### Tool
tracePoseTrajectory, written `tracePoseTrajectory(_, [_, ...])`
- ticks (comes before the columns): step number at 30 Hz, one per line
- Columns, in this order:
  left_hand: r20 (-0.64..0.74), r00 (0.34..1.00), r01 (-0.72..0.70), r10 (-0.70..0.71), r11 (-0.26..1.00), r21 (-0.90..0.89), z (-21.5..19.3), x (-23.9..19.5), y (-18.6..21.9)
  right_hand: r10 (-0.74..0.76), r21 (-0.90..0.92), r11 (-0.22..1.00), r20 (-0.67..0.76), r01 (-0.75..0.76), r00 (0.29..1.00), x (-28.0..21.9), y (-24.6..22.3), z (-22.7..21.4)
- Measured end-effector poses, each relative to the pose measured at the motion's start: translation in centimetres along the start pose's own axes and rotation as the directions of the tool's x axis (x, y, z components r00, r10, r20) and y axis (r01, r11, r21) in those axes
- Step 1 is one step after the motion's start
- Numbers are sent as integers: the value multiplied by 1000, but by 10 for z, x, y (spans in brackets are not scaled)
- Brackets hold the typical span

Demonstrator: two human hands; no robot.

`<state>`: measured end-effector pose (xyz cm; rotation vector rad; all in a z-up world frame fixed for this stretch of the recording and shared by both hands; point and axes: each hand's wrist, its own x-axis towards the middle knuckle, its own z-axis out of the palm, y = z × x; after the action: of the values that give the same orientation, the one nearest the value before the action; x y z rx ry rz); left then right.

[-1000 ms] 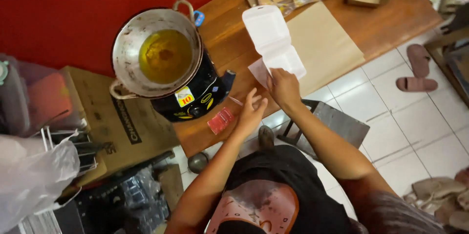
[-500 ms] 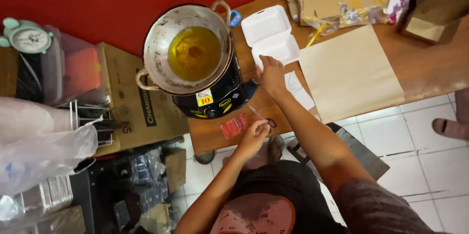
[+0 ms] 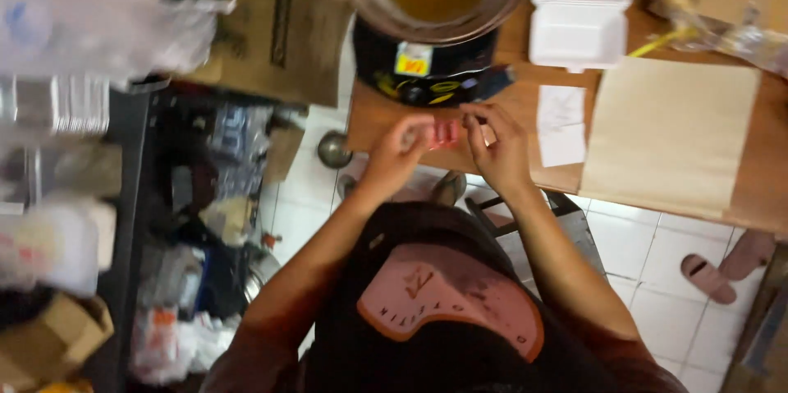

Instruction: The person retrieves a white styrofoam container and places it on a wooden table. They then fold a large sheet of brown paper multiple times to create a smaller square and place it inside the container. Finally, they use scissors to trim the folded paper.

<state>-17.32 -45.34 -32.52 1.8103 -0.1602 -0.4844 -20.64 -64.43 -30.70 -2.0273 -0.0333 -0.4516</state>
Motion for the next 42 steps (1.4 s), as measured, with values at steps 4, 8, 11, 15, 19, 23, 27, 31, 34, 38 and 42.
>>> tracePoseTrajectory(4, [-330,941,-101,80,994,-46,-69,-20,26,-199,56,980,128,193,972,19,-56,39])
tracePoseTrajectory(8, [-496,829,-329,259,943,-58,-142,-42,33,-362,137,930,208,340,908,33,-112,95])
tracePoseTrajectory(11, [-567,747,-421,347,907,-1,-195,-56,35,-428,186,899,185,396,885,40,-148,154])
tracePoseTrajectory(15, [-631,592,-456,501,854,251,-262,-72,28,-475,129,877,100,462,874,49,-196,229])
tracePoseTrajectory(19, [-631,485,-522,605,780,346,-320,-80,45,-510,179,843,-31,507,860,66,-235,289])
tracePoseTrajectory(23, [-607,450,-483,655,751,451,-360,-71,53,-545,12,838,-26,546,838,91,-259,315])
tracePoseTrajectory(27, [-625,351,-396,697,715,576,-388,-46,58,-510,135,851,-18,508,860,122,-268,326])
tracePoseTrajectory(31, [-617,242,-430,749,653,624,-410,-26,95,-588,88,804,-15,587,808,169,-298,313])
tracePoseTrajectory(34, [-575,145,-467,805,568,678,-431,-14,130,-683,93,726,-20,681,731,205,-326,305])
tracePoseTrajectory(38, [-532,190,-516,825,545,661,-469,0,188,-773,79,627,-59,775,631,260,-372,306])
tracePoseTrajectory(42, [-529,267,-519,806,583,625,-496,25,225,-836,59,534,-114,844,537,307,-404,317])
